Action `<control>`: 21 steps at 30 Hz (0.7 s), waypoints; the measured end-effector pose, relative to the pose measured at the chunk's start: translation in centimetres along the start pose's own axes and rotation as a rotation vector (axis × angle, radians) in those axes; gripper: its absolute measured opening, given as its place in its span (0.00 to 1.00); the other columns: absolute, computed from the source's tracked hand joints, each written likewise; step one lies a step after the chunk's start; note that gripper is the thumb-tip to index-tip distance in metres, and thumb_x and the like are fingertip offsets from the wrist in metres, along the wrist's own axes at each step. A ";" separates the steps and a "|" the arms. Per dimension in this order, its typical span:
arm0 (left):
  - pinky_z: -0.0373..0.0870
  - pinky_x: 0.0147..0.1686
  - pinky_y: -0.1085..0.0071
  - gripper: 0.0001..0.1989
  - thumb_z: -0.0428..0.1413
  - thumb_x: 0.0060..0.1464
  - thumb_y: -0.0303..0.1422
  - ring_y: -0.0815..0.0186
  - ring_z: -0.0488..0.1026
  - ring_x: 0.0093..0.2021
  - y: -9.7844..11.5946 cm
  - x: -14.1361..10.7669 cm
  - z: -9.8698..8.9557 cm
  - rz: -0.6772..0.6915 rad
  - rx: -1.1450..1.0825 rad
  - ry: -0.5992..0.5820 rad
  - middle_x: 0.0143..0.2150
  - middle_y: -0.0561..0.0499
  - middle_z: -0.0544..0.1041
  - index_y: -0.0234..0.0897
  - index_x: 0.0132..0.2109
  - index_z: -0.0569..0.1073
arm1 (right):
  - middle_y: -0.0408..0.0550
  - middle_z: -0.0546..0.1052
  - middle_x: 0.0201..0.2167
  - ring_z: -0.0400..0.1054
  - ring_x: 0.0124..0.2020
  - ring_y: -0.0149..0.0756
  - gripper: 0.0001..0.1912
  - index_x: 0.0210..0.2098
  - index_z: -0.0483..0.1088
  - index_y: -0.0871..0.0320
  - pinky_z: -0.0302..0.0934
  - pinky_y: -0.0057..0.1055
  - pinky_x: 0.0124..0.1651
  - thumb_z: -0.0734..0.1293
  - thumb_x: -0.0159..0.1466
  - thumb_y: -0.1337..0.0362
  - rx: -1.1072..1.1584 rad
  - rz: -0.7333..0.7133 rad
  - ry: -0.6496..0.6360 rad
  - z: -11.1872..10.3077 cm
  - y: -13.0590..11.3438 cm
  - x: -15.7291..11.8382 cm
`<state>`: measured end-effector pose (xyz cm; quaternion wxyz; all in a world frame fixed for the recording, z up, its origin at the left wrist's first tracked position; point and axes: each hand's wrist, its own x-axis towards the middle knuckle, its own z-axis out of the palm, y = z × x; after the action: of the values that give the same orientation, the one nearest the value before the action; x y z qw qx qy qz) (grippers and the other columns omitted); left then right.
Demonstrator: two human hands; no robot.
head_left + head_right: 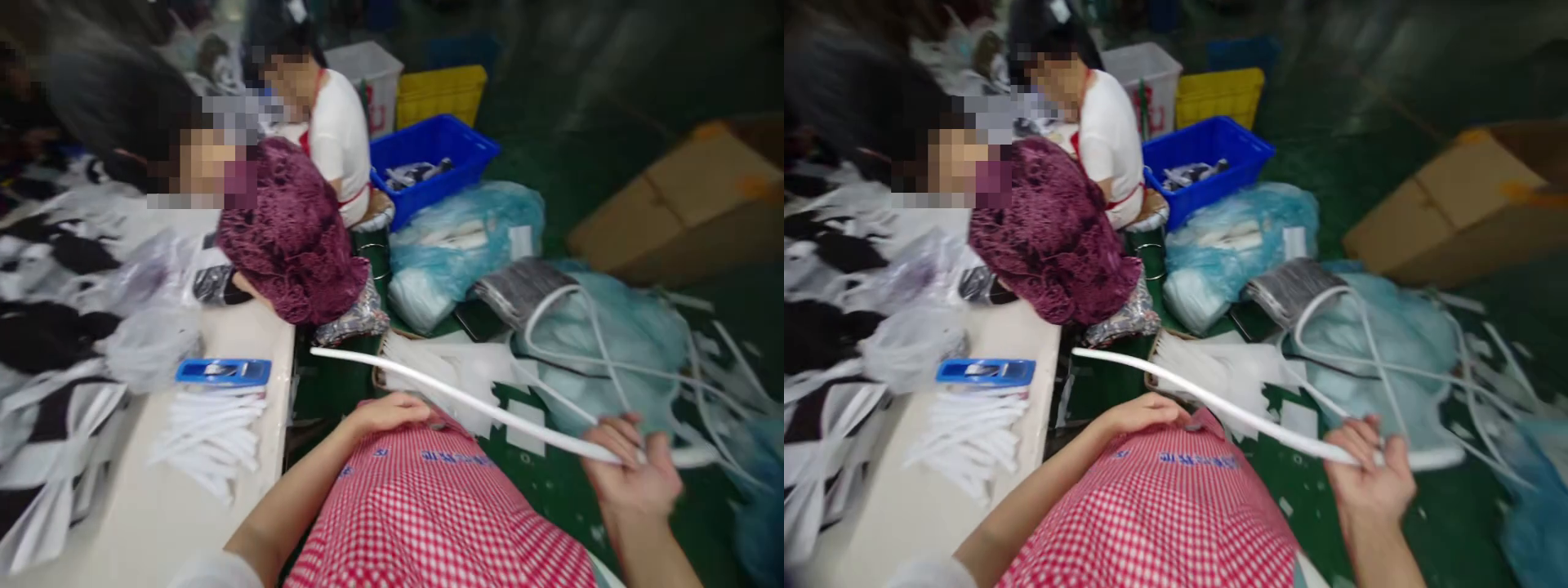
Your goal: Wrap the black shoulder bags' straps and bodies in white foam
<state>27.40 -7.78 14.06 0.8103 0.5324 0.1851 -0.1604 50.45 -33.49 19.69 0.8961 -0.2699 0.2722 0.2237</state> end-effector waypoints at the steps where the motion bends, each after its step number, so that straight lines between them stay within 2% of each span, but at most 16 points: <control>1: 0.64 0.58 0.56 0.24 0.61 0.53 0.48 0.53 0.74 0.53 0.5 1.2 0.6 0.003 -0.041 -0.017 0.52 0.41 0.79 0.36 0.51 0.79 | 0.36 0.62 0.19 0.52 0.11 0.20 0.04 0.37 0.68 0.60 0.57 0.17 0.13 0.64 0.65 0.66 0.000 -0.003 -0.052 -0.6 -0.2 -0.1; 3: 0.63 0.59 0.52 0.27 0.62 0.53 0.43 0.51 0.73 0.56 1.3 3.3 1.9 0.038 -0.217 -0.013 0.58 0.40 0.75 0.39 0.59 0.73 | 0.33 0.61 0.19 0.51 0.11 0.18 0.07 0.36 0.68 0.60 0.56 0.15 0.12 0.69 0.62 0.63 -0.034 -0.013 -0.111 -1.6 -0.4 0.0; 5: 0.64 0.59 0.49 0.31 0.63 0.51 0.37 0.49 0.72 0.58 2.1 4.9 3.1 0.094 -0.403 0.029 0.61 0.40 0.73 0.40 0.62 0.69 | 0.32 0.60 0.20 0.52 0.12 0.16 0.13 0.36 0.70 0.60 0.56 0.13 0.14 0.74 0.58 0.60 -0.094 -0.031 -0.160 -2.8 -0.5 -0.1; 8: 0.67 0.57 0.49 0.27 0.63 0.47 0.32 0.48 0.72 0.57 2.9 6.6 3.3 0.161 -0.561 0.202 0.55 0.40 0.76 0.36 0.57 0.72 | 0.32 0.58 0.20 0.51 0.13 0.15 0.16 0.36 0.72 0.59 0.56 0.12 0.17 0.76 0.56 0.56 -0.181 -0.096 -0.193 -5.6 -1.8 -0.6; 10: 0.68 0.57 0.52 0.18 0.61 0.51 0.34 0.53 0.74 0.53 3.2 7.4 2.4 0.216 -0.602 0.395 0.45 0.44 0.78 0.36 0.49 0.75 | 0.32 0.57 0.19 0.50 0.13 0.15 0.16 0.35 0.73 0.58 0.56 0.13 0.17 0.75 0.57 0.53 -0.246 -0.128 -0.162 -7.9 -3.6 -0.7; 12: 0.69 0.57 0.54 0.09 0.57 0.56 0.37 0.58 0.75 0.48 3.4 8.1 1.2 0.277 -0.586 0.564 0.37 0.48 0.75 0.38 0.43 0.75 | 0.33 0.58 0.20 0.49 0.13 0.15 0.18 0.35 0.74 0.59 0.55 0.15 0.17 0.75 0.56 0.52 -0.309 -0.145 -0.101 -10.4 -5.9 -0.4; 14: 0.70 0.56 0.55 0.09 0.54 0.60 0.39 0.61 0.75 0.44 3.5 9.1 0.5 0.334 -0.550 0.661 0.34 0.49 0.72 0.40 0.40 0.74 | 0.34 0.60 0.20 0.48 0.13 0.16 0.20 0.34 0.74 0.60 0.54 0.17 0.16 0.76 0.53 0.50 -0.358 -0.151 -0.028 -12.9 -8.2 0.4; 16: 0.71 0.55 0.55 0.10 0.54 0.61 0.41 0.62 0.74 0.40 3.7 10.3 0.9 0.376 -0.550 0.703 0.32 0.50 0.72 0.40 0.39 0.74 | 0.36 0.64 0.20 0.52 0.13 0.18 0.23 0.34 0.73 0.59 0.59 0.20 0.18 0.76 0.50 0.47 -0.455 -0.126 0.078 -15.4 -10.7 1.4; 17: 0.72 0.54 0.55 0.10 0.55 0.60 0.41 0.63 0.74 0.38 3.7 11.0 1.5 0.390 -0.563 0.711 0.32 0.51 0.72 0.39 0.39 0.74 | 0.38 0.66 0.20 0.57 0.14 0.22 0.24 0.32 0.72 0.59 0.62 0.24 0.20 0.75 0.50 0.44 -0.560 -0.099 0.146 -16.6 -11.9 1.8; 19: 0.72 0.53 0.55 0.11 0.59 0.58 0.42 0.64 0.75 0.36 3.8 12.5 3.5 0.385 -0.585 0.699 0.31 0.52 0.72 0.38 0.39 0.73 | 0.43 0.70 0.20 0.66 0.18 0.32 0.27 0.28 0.69 0.56 0.68 0.32 0.24 0.68 0.52 0.36 -0.954 -0.042 0.290 -18.9 -14.4 2.5; 21: 0.71 0.53 0.54 0.14 0.61 0.56 0.43 0.62 0.76 0.37 3.9 14.0 6.1 0.339 -0.581 0.666 0.32 0.51 0.74 0.37 0.40 0.72 | 0.45 0.69 0.15 0.67 0.16 0.39 0.28 0.20 0.65 0.53 0.66 0.38 0.22 0.65 0.51 0.33 -1.404 0.002 0.388 -20.8 -17.1 2.9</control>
<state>42.27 -12.81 12.79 0.8369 0.3289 0.3827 0.2122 54.31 -58.24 9.42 0.4473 -0.8157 0.2188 0.2945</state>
